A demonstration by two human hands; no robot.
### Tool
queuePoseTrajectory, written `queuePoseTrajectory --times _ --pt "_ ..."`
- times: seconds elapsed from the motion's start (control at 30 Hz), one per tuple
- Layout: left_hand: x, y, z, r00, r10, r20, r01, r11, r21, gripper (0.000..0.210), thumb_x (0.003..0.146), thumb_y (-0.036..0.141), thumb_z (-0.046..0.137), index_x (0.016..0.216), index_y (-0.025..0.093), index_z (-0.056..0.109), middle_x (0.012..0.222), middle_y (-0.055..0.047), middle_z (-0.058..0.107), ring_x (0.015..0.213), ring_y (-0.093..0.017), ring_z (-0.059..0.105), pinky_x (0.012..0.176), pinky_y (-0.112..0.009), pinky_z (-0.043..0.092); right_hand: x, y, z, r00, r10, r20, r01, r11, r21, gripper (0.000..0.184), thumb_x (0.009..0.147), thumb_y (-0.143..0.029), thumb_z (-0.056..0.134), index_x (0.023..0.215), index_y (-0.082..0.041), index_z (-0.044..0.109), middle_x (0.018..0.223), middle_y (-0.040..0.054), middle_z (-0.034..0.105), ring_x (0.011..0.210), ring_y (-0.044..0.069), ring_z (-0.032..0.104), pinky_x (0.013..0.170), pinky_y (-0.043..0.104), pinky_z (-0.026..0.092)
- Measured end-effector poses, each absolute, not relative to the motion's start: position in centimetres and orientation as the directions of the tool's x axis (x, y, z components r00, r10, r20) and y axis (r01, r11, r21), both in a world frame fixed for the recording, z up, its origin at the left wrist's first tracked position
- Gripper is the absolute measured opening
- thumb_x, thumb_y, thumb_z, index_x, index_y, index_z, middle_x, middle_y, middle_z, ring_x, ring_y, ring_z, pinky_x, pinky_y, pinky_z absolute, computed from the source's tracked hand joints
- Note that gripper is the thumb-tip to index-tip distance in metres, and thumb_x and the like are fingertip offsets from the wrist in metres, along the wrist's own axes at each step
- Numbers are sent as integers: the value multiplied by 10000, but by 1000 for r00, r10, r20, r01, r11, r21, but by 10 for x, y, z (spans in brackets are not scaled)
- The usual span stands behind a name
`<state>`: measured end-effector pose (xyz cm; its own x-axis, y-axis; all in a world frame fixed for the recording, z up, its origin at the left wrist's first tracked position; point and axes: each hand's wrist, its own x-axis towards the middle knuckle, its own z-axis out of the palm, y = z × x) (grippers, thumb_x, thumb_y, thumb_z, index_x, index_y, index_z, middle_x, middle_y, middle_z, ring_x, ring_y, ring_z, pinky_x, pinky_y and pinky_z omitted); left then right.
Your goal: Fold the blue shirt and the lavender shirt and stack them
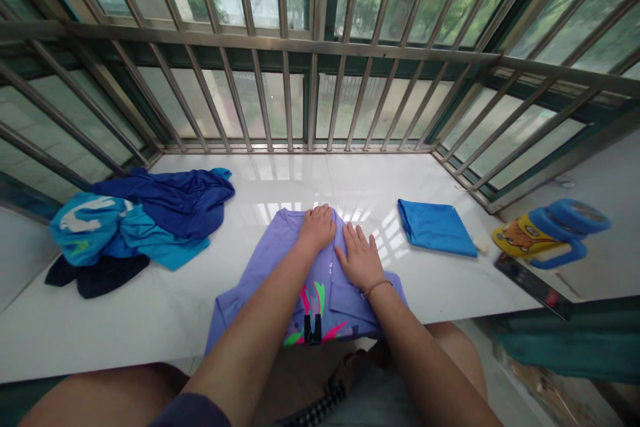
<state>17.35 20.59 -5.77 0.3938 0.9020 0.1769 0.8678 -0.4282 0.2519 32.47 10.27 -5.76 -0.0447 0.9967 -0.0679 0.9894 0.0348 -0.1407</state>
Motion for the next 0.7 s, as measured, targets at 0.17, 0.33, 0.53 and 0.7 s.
queuePoseTrajectory --times 0.17,0.33,0.53,0.7 --pt "177 207 -56 389 911 138 869 -413 271 567 1082 365 451 1622 215 541 1719 -127 506 1564 -303 470 1338 -554 319 323 103 -56 -39 996 -81 991 28 -133 739 1136 -541 308 1780 -181 260 1844 99 194 1721 308 157 1370 618 117" --pt "165 209 -50 384 919 89 873 -393 289 569 1100 350 417 1652 241 501 1749 -112 469 1587 -298 449 1347 -579 304 323 103 -55 -36 995 -96 992 24 -126 746 1135 -542 301 1783 -178 242 1851 100 171 1724 301 141 1369 620 118" --pt "84 227 -36 173 983 60 934 -183 307 492 1065 210 422 1495 150 652 1533 -210 646 1419 -326 598 1210 -464 461 321 110 -35 -59 983 -175 993 40 -113 734 1130 -532 381 1764 -174 290 1835 158 244 1702 345 197 1335 625 217" --pt "27 253 -31 98 994 -55 933 -73 352 340 998 426 672 1185 181 817 1234 -151 783 1204 -296 719 1021 -339 548 321 157 -7 -65 983 -172 990 41 -137 496 1158 -411 369 1473 -160 659 1505 233 638 1388 326 621 1167 461 452"
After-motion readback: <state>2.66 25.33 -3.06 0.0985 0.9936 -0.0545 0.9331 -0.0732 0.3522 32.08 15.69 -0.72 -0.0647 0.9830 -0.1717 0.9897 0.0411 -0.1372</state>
